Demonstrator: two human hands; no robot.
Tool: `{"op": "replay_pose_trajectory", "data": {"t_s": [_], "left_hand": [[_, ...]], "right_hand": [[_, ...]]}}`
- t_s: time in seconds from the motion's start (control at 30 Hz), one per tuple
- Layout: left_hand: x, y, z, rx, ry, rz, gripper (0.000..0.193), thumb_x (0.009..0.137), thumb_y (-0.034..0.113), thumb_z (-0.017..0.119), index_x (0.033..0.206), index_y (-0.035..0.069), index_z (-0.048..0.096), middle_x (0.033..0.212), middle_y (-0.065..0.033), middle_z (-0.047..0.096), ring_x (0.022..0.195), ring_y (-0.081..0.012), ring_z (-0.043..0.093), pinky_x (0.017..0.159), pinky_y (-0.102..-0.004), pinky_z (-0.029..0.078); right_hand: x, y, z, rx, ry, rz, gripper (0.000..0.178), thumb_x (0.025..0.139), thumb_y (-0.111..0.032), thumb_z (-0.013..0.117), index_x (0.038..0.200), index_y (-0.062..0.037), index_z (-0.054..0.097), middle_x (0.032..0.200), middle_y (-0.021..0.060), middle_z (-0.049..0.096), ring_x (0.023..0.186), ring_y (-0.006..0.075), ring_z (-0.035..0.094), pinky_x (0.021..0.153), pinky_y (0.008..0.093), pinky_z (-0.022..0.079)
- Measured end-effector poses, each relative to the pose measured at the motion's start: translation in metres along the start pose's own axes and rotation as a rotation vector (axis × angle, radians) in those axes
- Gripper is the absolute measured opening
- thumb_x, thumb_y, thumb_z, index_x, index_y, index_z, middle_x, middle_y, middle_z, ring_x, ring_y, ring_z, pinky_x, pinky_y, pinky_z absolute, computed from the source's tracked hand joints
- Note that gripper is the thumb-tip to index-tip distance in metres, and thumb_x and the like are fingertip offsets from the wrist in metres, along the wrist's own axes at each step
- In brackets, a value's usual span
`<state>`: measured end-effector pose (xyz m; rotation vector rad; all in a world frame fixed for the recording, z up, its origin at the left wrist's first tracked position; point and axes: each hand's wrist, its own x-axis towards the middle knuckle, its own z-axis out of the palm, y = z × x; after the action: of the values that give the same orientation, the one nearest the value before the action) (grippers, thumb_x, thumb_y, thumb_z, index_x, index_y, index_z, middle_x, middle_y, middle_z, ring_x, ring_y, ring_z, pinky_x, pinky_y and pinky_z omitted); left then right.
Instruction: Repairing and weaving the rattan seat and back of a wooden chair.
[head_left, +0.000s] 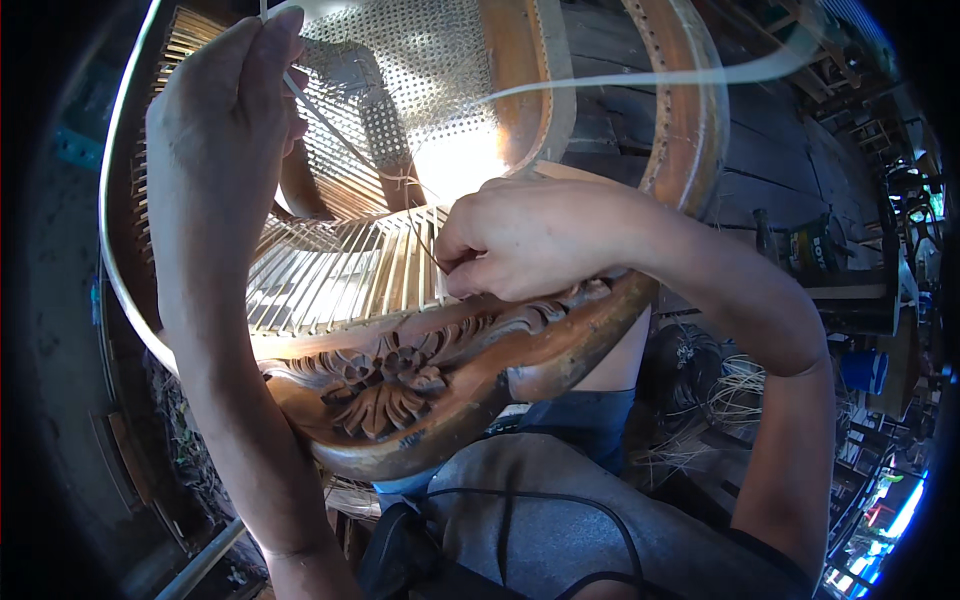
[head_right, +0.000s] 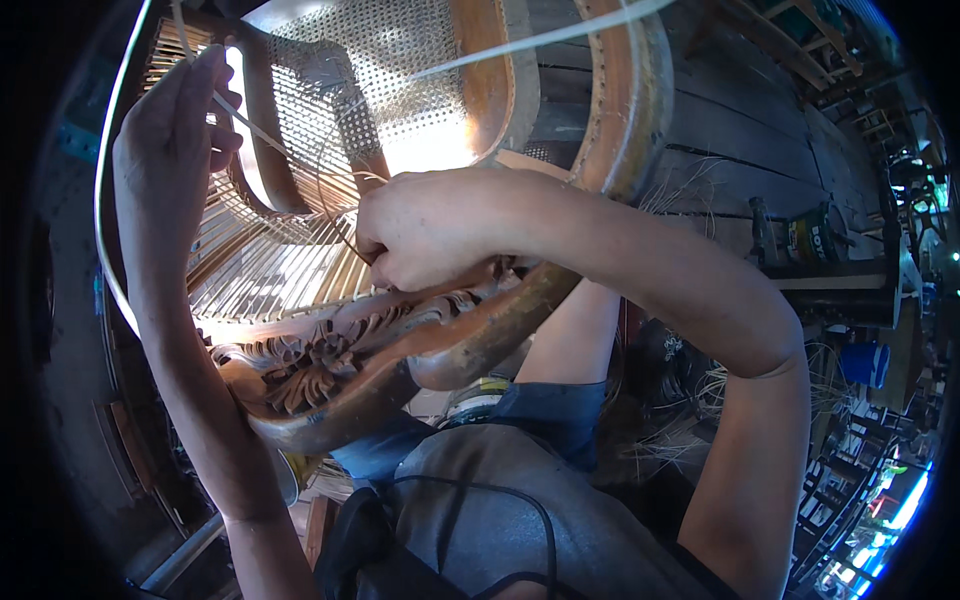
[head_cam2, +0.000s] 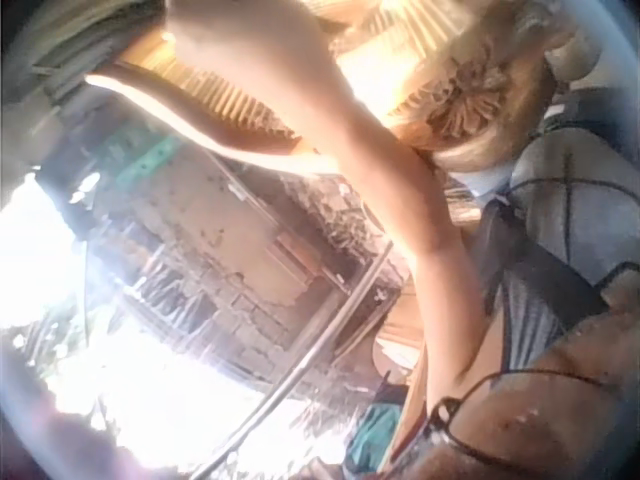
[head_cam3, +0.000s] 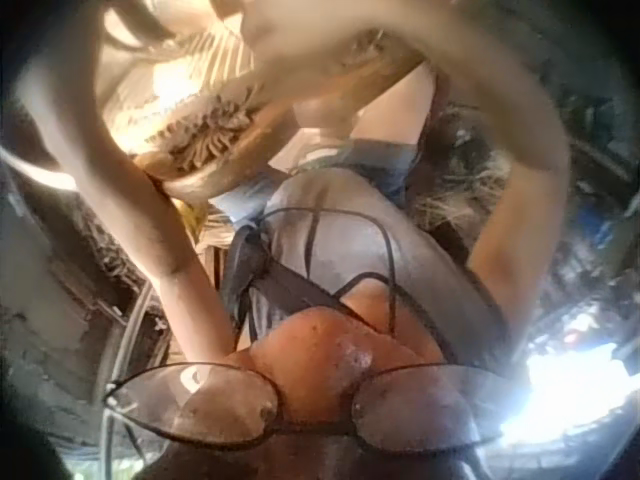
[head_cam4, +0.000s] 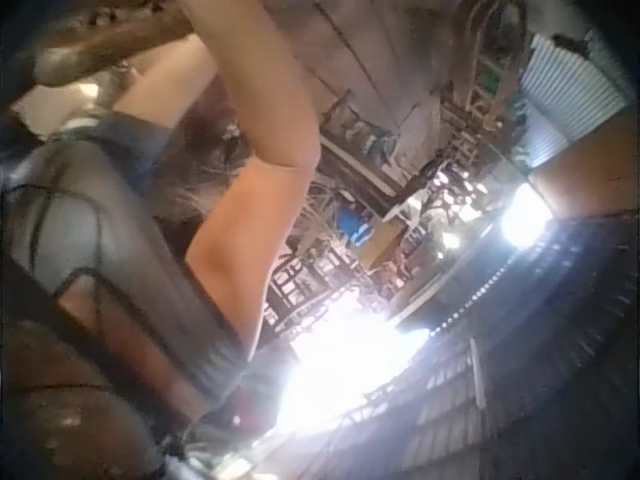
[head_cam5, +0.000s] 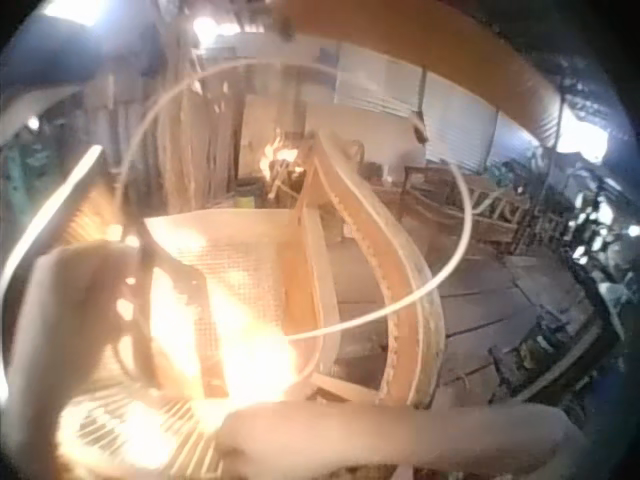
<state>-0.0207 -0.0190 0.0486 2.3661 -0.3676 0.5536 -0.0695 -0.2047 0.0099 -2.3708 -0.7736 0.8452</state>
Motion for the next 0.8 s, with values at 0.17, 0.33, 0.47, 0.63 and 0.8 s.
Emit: {"op": "replay_pose_trajectory", "data": {"t_s": [0.17, 0.33, 0.47, 0.63, 0.8], "left_hand": [[0.019, -0.02, 0.001, -0.052, -0.063, 0.094, 0.036, 0.099, 0.032, 0.05, 0.091, -0.001, 0.063, 0.054, -0.0057, 0.054, 0.051, -0.0085, 0.055, 0.05, -0.0252, 0.042], [0.023, -0.021, 0.004, -0.043, -0.11, 0.025, 0.037, 0.099, 0.033, 0.049, 0.094, 0.0, 0.064, 0.057, -0.0067, 0.058, 0.052, -0.0107, 0.058, 0.05, -0.0263, 0.045], [0.027, -0.008, 0.006, -0.075, -0.148, 0.017, 0.035, 0.099, 0.031, 0.051, 0.098, -0.001, 0.065, 0.067, -0.0088, 0.063, 0.055, -0.0125, 0.062, 0.051, -0.0261, 0.046], [0.043, -0.032, -0.003, -0.028, -0.188, 0.057, 0.041, 0.098, 0.037, 0.051, 0.101, 0.0, 0.066, 0.081, -0.008, 0.068, 0.069, -0.0148, 0.068, 0.059, -0.0268, 0.054], [0.056, -0.041, 0.01, -0.182, -0.242, -0.001, 0.038, 0.097, 0.036, 0.052, 0.102, 0.0, 0.065, 0.081, -0.0077, 0.068, 0.071, -0.0155, 0.069, 0.061, -0.0267, 0.055]], "right_hand": [[-0.027, 0.004, 0.003, -0.196, 0.491, -0.046, 0.026, 0.089, -0.023, 0.058, 0.09, 0.0005, 0.069, 0.078, 0.0157, 0.067, 0.072, 0.0298, 0.065, 0.067, 0.0398, 0.05], [-0.143, -0.019, 0.074, 0.722, 0.712, -0.095, 0.012, 0.086, -0.014, 0.063, 0.08, -0.0037, 0.067, 0.071, 0.0084, 0.065, 0.066, 0.0157, 0.066, 0.057, 0.0257, 0.046], [-0.043, 0.034, 0.189, 0.825, 0.885, -0.21, 0.019, 0.094, -0.018, 0.059, 0.108, -0.0044, 0.062, 0.084, 0.0062, 0.064, 0.064, 0.0078, 0.06, 0.053, 0.0248, 0.046], [0.006, 0.023, 0.19, 1.641, 0.525, -0.335, 0.025, 0.099, -0.022, 0.052, 0.107, 0.0004, 0.059, 0.078, 0.0012, 0.061, 0.059, 0.0049, 0.054, 0.05, 0.0198, 0.043], [-0.029, 0.023, 0.229, 0.813, 0.881, -0.105, 0.021, 0.096, -0.021, 0.057, 0.089, -0.0007, 0.057, 0.063, 0.0069, 0.051, 0.057, 0.0139, 0.051, 0.054, 0.03, 0.041]]}}
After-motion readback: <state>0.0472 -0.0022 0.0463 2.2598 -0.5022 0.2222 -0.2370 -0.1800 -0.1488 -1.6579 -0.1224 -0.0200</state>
